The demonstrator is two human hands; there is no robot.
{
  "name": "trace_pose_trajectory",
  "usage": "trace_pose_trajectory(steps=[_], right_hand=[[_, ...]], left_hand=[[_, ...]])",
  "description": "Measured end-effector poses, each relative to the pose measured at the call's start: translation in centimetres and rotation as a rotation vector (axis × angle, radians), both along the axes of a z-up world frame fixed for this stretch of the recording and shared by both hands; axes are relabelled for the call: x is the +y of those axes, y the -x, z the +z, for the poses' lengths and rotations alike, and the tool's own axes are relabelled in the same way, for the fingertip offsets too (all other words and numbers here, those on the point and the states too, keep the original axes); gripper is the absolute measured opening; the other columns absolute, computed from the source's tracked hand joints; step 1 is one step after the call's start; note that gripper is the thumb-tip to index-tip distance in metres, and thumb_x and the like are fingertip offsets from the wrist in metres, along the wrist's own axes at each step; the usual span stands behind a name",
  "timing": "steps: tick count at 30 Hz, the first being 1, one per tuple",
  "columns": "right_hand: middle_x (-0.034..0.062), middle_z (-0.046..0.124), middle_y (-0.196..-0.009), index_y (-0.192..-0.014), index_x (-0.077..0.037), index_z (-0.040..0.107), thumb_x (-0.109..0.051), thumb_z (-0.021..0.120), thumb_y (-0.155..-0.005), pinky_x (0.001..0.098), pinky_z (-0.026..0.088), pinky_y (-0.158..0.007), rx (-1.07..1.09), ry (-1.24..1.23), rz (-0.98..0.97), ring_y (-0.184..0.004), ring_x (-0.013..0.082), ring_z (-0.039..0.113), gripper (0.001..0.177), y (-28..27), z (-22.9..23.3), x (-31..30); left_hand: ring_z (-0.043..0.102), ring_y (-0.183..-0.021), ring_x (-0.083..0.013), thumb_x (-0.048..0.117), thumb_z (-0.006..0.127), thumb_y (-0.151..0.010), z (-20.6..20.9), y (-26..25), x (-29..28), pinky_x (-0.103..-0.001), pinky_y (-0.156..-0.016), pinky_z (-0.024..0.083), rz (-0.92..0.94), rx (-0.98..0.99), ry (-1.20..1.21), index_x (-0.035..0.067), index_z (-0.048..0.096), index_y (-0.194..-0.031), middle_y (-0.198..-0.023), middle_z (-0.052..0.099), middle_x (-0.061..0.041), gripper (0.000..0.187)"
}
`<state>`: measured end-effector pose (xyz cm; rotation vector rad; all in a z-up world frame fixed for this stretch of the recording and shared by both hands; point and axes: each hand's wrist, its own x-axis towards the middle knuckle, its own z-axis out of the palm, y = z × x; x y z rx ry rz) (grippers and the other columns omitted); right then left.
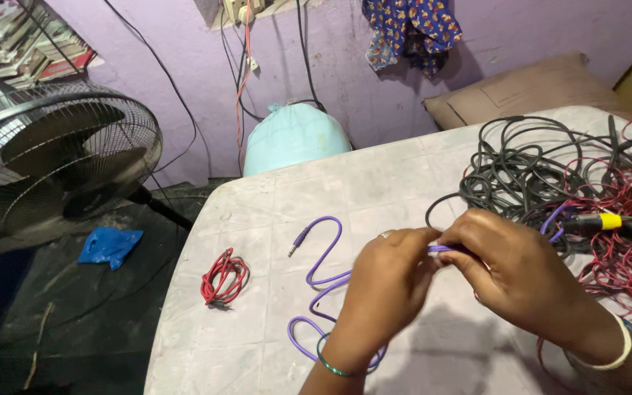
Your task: The person organizes a pile of tangled electrical cables on a table. They separate the cables by color, untangle each one, and coil them neatly into individual bundles. The person handles red, purple, green, and black cables, placing the finished coils on the table.
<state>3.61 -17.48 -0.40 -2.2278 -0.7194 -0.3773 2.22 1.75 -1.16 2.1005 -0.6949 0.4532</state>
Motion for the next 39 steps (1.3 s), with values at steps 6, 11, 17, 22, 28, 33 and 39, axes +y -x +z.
trace_pose_trajectory(steps=[6, 11, 17, 22, 28, 33, 39], right_hand=[[0.0071, 0.069, -0.084, -0.099, -0.008, 0.069, -0.023, 0.068, -0.083, 0.0364, 0.053, -0.068, 0.274, 0.101, 0.122, -0.080, 0.0230, 0.064, 0.022, -1.6, 0.0, -1.4], [0.0084, 0.066, -0.094, -0.096, -0.007, 0.066, -0.021, 0.064, -0.085, 0.0360, 0.051, -0.084, 0.074, 0.149, 0.053, -0.093, 0.0241, 0.064, 0.018, -1.9, -1.2, -1.2], [0.0088, 0.062, -0.133, -0.156, -0.004, 0.032, -0.032, 0.086, -0.081, 0.0340, 0.053, -0.093, 0.319, -0.133, 0.372, -0.106, 0.0198, 0.064, 0.097, -1.0, -4.3, 0.2], [0.0133, 0.056, -0.136, -0.161, -0.009, 0.020, -0.024, 0.081, -0.084, 0.0368, 0.055, -0.092, 0.716, -0.661, 0.396, -0.114, 0.0200, 0.063, 0.100, -1.7, -7.5, 1.0], [0.0230, 0.060, -0.136, -0.165, 0.000, 0.030, -0.017, 0.076, -0.094, 0.0435, 0.057, -0.093, 0.957, -0.951, 0.427, -0.112, 0.0316, 0.067, 0.087, -1.3, -5.0, -2.9], [0.0137, 0.057, -0.143, -0.166, -0.017, 0.023, -0.001, 0.075, -0.086, 0.0309, 0.051, -0.082, 0.893, -0.758, 0.534, -0.114, 0.0211, 0.062, 0.096, -0.3, -4.1, -2.1], [0.0168, 0.064, -0.115, -0.124, 0.001, 0.055, 0.006, 0.074, -0.090, 0.0357, 0.062, -0.086, 0.716, -0.658, 0.320, -0.099, 0.0213, 0.071, 0.039, 0.4, -5.8, -2.1]], left_hand=[[0.049, -0.071, -0.0085, 0.001, 0.061, -0.100, -2.4, -1.5, 5.1, -0.024, -0.063, 0.041, 0.110, 0.146, 0.672, -0.002, 0.069, -0.100, -0.082, 0.060, -0.001, 0.008], [0.033, -0.061, -0.0017, 0.003, 0.060, -0.106, -2.3, -1.1, 8.2, -0.019, -0.054, 0.024, 0.192, 0.171, 1.108, -0.001, 0.070, -0.099, -0.072, 0.047, 0.006, 0.012], [0.049, -0.072, -0.0042, -0.001, 0.062, -0.099, -1.9, -0.3, 6.2, -0.018, -0.065, 0.039, 0.238, 0.228, 0.955, -0.002, 0.070, -0.098, -0.083, 0.062, 0.001, 0.008], [0.067, -0.078, -0.0152, 0.001, 0.060, -0.098, -2.3, 1.0, 0.3, -0.028, -0.074, 0.054, -0.207, 0.453, 0.726, -0.002, 0.071, -0.101, -0.086, 0.069, -0.008, 0.012], [0.054, -0.124, -0.0256, 0.025, 0.071, -0.104, 0.4, 2.0, 0.7, -0.034, -0.107, 0.050, -0.296, 0.106, 0.408, 0.006, 0.044, -0.145, -0.138, 0.054, -0.017, 0.053], [0.010, -0.168, -0.0425, 0.041, 0.055, -0.108, -0.6, 1.5, -0.5, -0.045, -0.133, 0.041, -0.118, 0.026, 0.316, 0.008, 0.021, -0.166, -0.179, 0.010, -0.026, 0.075], [0.016, -0.165, -0.0391, 0.058, 0.048, -0.106, -6.4, -3.1, 0.2, -0.047, -0.134, 0.014, -0.131, 0.065, 0.373, 0.005, 0.025, -0.164, -0.173, 0.021, -0.025, 0.082]])
